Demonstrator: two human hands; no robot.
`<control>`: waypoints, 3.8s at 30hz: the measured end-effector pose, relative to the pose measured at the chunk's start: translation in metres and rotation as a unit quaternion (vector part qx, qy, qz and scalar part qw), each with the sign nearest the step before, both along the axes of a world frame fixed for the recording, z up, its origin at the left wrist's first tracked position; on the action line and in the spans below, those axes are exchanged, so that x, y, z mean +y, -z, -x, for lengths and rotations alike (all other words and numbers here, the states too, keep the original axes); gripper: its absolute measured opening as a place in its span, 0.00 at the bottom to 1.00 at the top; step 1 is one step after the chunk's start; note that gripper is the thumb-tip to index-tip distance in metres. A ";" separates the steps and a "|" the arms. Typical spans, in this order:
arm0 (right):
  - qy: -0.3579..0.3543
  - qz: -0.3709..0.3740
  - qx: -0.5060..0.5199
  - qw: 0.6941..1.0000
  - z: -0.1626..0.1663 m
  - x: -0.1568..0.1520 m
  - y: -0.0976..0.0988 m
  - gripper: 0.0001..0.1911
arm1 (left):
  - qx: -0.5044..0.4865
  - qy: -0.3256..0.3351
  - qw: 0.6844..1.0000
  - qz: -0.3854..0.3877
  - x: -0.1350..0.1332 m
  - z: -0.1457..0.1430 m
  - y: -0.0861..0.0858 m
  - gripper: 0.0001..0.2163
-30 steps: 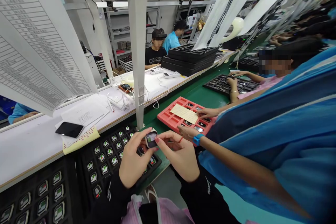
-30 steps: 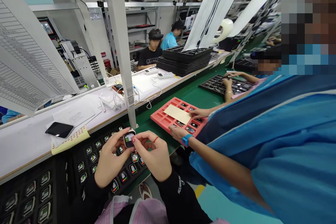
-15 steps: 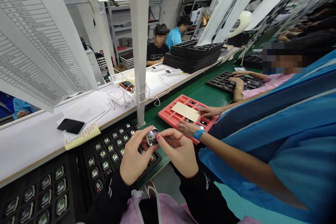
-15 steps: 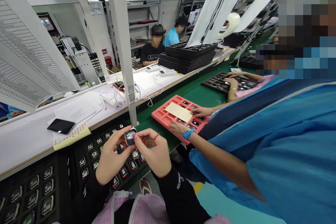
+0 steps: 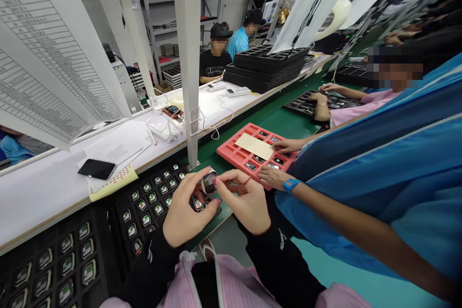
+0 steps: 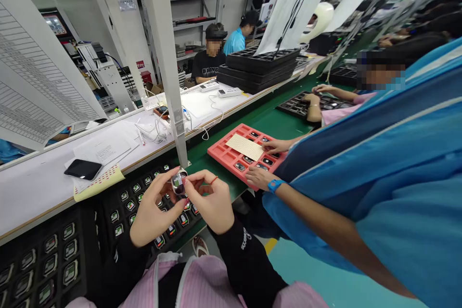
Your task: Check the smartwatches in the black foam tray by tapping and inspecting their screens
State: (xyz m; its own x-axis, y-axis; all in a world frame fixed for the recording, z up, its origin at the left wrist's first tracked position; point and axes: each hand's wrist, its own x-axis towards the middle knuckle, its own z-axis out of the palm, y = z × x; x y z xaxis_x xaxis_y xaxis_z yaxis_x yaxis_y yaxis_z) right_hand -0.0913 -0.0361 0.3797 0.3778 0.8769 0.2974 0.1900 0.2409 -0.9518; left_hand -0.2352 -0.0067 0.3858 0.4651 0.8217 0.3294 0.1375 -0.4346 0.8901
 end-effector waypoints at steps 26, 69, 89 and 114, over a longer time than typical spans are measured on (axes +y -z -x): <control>-0.064 0.043 0.025 0.997 0.004 0.004 0.010 0.17 | -0.061 -0.010 0.994 0.095 0.001 -0.006 0.017 0.24; -0.219 0.059 0.190 0.955 -0.009 -0.001 0.019 0.20 | -0.078 -0.026 0.988 0.133 -0.001 0.001 0.013 0.27; -0.201 0.051 0.181 0.961 -0.007 -0.002 0.022 0.23 | -0.058 -0.019 0.994 0.088 0.001 0.002 0.021 0.26; -0.084 0.195 0.205 0.956 -0.027 -0.027 0.114 0.25 | 0.139 -0.334 0.864 0.350 0.005 0.132 0.270 0.23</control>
